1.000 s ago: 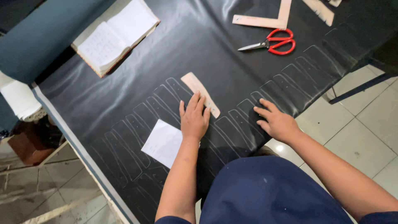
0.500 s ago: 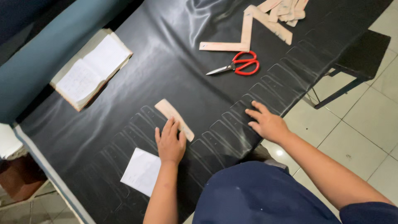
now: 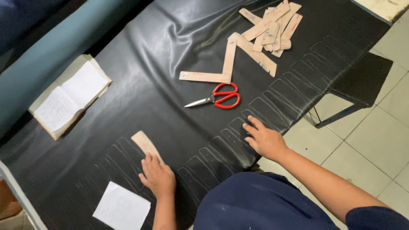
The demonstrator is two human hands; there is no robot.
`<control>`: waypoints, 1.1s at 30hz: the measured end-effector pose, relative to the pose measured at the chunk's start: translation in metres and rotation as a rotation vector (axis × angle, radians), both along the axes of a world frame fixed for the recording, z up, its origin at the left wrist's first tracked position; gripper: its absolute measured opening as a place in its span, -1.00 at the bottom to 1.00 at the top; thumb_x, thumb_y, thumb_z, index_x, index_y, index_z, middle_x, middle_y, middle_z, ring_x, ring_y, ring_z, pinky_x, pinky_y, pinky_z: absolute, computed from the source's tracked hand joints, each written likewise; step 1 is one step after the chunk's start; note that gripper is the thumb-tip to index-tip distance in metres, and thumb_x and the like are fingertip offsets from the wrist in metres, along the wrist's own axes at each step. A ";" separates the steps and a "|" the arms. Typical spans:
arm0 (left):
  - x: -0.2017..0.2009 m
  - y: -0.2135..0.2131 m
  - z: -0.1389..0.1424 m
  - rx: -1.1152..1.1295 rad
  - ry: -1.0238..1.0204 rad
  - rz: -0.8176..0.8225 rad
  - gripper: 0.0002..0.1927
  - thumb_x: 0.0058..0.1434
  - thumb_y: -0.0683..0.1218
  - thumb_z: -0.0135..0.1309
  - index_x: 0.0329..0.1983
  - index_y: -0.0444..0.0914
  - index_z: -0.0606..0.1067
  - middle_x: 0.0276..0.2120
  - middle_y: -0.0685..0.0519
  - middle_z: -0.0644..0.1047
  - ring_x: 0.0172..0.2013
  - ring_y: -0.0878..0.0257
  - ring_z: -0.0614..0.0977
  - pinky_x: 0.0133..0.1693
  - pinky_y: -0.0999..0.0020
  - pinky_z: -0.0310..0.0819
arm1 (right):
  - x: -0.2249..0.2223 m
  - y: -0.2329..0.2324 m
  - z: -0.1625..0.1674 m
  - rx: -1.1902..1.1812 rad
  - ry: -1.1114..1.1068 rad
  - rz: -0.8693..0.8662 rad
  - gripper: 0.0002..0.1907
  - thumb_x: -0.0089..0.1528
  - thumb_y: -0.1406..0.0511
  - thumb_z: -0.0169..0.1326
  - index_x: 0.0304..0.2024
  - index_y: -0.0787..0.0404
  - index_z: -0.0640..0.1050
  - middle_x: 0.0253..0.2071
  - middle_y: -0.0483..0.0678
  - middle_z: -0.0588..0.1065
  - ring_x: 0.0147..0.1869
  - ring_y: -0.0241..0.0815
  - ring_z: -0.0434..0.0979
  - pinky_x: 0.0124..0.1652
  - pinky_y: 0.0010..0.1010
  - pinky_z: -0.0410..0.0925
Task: The person places a paper pattern piece on a sheet of leather on a dark cutting table, holds it steady, and traces around it with a marking pen. They then move the marked piece aside, stack finished pattern pieces with others, and continue marking additional pieces.
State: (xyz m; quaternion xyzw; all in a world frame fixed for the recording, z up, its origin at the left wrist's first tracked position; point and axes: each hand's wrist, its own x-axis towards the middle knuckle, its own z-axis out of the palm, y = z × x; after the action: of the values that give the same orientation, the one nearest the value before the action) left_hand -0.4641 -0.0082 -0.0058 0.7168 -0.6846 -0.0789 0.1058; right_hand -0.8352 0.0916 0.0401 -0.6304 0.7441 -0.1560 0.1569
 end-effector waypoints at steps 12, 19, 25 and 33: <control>-0.037 0.006 0.001 -0.135 0.106 0.097 -0.44 0.26 -0.12 -0.22 0.34 -0.30 0.34 0.47 -0.07 0.25 0.50 -0.01 0.12 0.42 -0.25 -0.30 | -0.115 -0.021 0.003 0.017 -0.050 0.000 -0.58 0.16 0.18 0.18 0.09 -0.01 0.57 0.38 -0.14 0.32 -0.06 -0.07 0.64 -0.20 -0.24 0.52; -0.042 0.005 0.001 -0.167 0.065 0.090 -0.42 0.23 -0.09 -0.20 0.34 -0.32 0.37 0.44 -0.09 0.30 0.48 -0.03 0.19 0.40 -0.27 -0.23 | -0.153 -0.032 -0.004 -0.108 -0.158 0.042 -0.64 0.17 0.19 0.20 0.03 0.00 0.61 0.28 -0.17 0.42 -0.05 -0.12 0.65 -0.17 -0.29 0.53; -0.050 0.001 -0.007 -0.261 0.071 0.129 -0.44 0.21 -0.14 -0.20 0.28 -0.34 0.45 0.41 -0.10 0.38 0.45 -0.05 0.29 0.44 -0.27 -0.18 | -0.193 -0.040 -0.007 -0.174 -0.006 -0.203 -0.63 0.18 0.19 0.19 0.03 0.09 0.62 0.29 -0.09 0.41 -0.15 -0.02 0.65 -0.24 -0.25 0.50; -0.038 -0.014 -0.034 -0.543 0.195 -0.046 -0.40 0.14 -0.12 -0.20 0.19 -0.55 0.44 0.26 -0.37 0.44 0.34 -0.26 0.42 0.45 -0.12 0.18 | -0.215 -0.049 -0.016 -0.156 -0.044 -0.243 -0.71 0.22 0.18 0.19 -0.01 0.02 0.64 0.23 -0.17 0.47 -0.18 -0.07 0.66 -0.21 -0.28 0.51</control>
State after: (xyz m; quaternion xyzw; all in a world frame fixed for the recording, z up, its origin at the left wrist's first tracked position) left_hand -0.5021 -0.0222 -0.0396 0.6354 -0.6835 0.0363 0.3575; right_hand -1.0505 0.0421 0.0240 -0.5426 0.7968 -0.2450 0.1036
